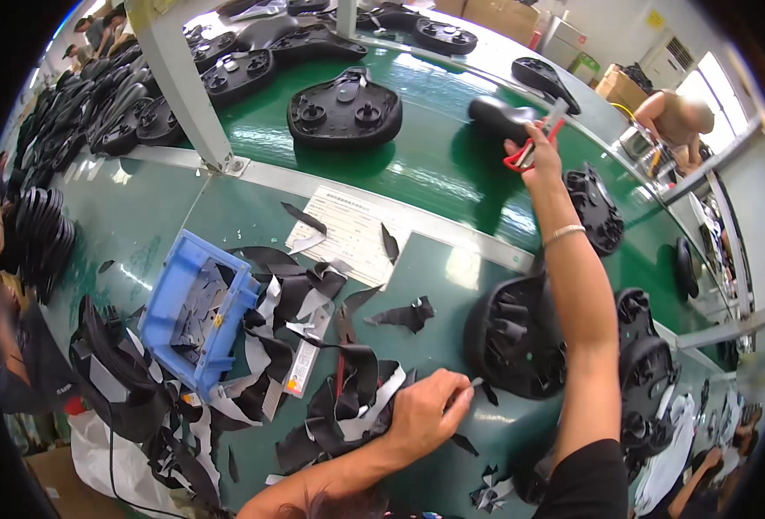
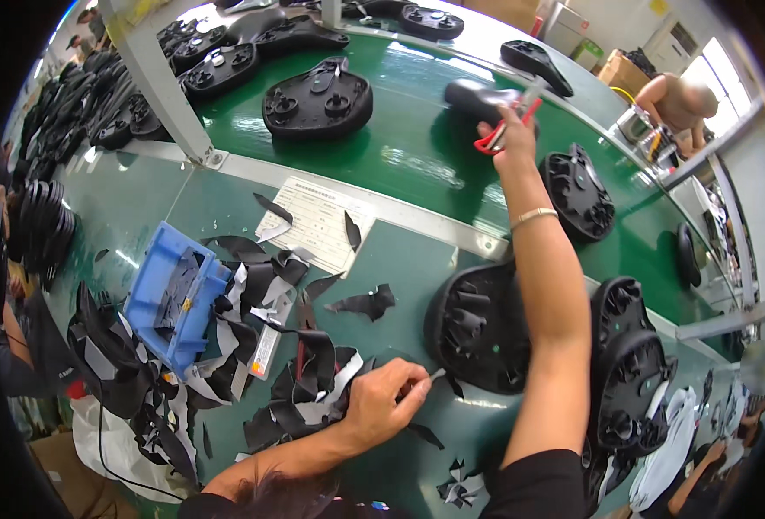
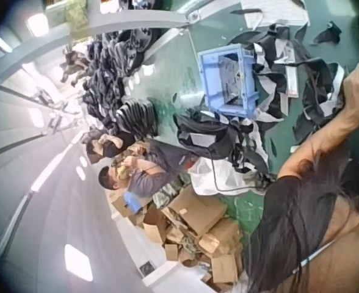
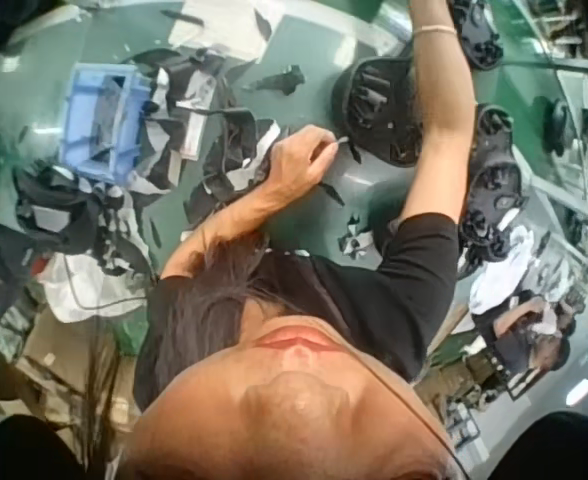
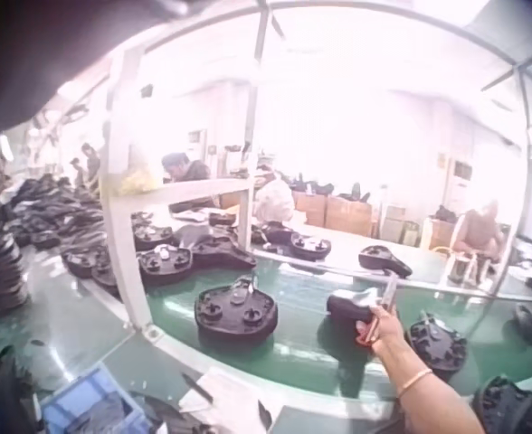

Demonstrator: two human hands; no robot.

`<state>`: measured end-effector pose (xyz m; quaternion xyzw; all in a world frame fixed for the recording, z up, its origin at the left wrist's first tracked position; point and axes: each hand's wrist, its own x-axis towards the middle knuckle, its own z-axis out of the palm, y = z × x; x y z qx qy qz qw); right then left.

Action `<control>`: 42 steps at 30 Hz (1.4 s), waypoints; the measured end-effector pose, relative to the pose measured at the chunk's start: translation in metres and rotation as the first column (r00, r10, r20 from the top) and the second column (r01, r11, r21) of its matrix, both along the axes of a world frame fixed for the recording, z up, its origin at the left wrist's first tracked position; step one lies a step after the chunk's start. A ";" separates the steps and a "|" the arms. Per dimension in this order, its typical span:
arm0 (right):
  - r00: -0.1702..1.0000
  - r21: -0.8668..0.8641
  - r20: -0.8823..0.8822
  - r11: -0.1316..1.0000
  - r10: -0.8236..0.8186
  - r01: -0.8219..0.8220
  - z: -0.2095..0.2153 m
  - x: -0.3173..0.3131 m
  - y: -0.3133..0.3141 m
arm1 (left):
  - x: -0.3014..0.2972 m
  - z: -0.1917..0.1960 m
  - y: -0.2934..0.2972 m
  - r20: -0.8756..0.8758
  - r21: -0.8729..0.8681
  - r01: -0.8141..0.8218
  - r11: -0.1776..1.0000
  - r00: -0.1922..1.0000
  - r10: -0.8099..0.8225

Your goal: The person uses a red utility knife to trim excess black rubber or plastic material from the edges of bicycle seats. They hold the seat on a green workbench, carefully cutting away the overhanging material and discarding the scraps. The process is repeated for multiple seats, with the person rotating the items to access different edges.

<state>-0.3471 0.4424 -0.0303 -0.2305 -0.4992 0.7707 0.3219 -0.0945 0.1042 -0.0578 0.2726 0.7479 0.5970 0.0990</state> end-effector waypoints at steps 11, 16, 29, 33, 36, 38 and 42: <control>0.812 0.148 0.362 0.832 0.457 -0.534 0.084 0.227 -0.045 | 0.004 -0.002 -0.001 0.015 0.059 0.051 0.997 0.999 -0.052; 0.901 -0.001 0.427 0.996 -0.076 0.085 0.013 0.191 0.074 | 0.006 -0.005 0.001 -0.015 0.065 0.052 0.997 0.999 -0.051; 0.983 -0.049 0.125 0.990 0.134 -0.129 0.072 0.259 -0.049 | 0.003 -0.002 0.002 0.099 0.196 -0.032 0.980 0.995 0.013; 0.918 -0.020 0.227 0.944 0.324 -0.328 0.100 0.373 -0.176 | -0.009 -0.001 -0.009 0.255 0.645 0.129 0.753 0.893 -0.371; 0.742 -0.061 0.485 0.864 0.464 -0.500 0.074 0.446 -0.224 | -0.019 0.037 -0.025 0.626 0.746 -0.106 0.657 0.450 -0.637; 0.613 -0.065 0.580 0.780 0.537 -0.622 0.061 0.476 -0.245 | -0.019 0.043 -0.054 0.717 0.502 0.138 0.854 0.486 -0.500; 0.790 0.202 0.482 0.829 0.380 -0.522 0.021 0.522 -0.263 | 0.014 0.053 -0.101 0.629 0.166 0.247 0.955 0.719 -0.295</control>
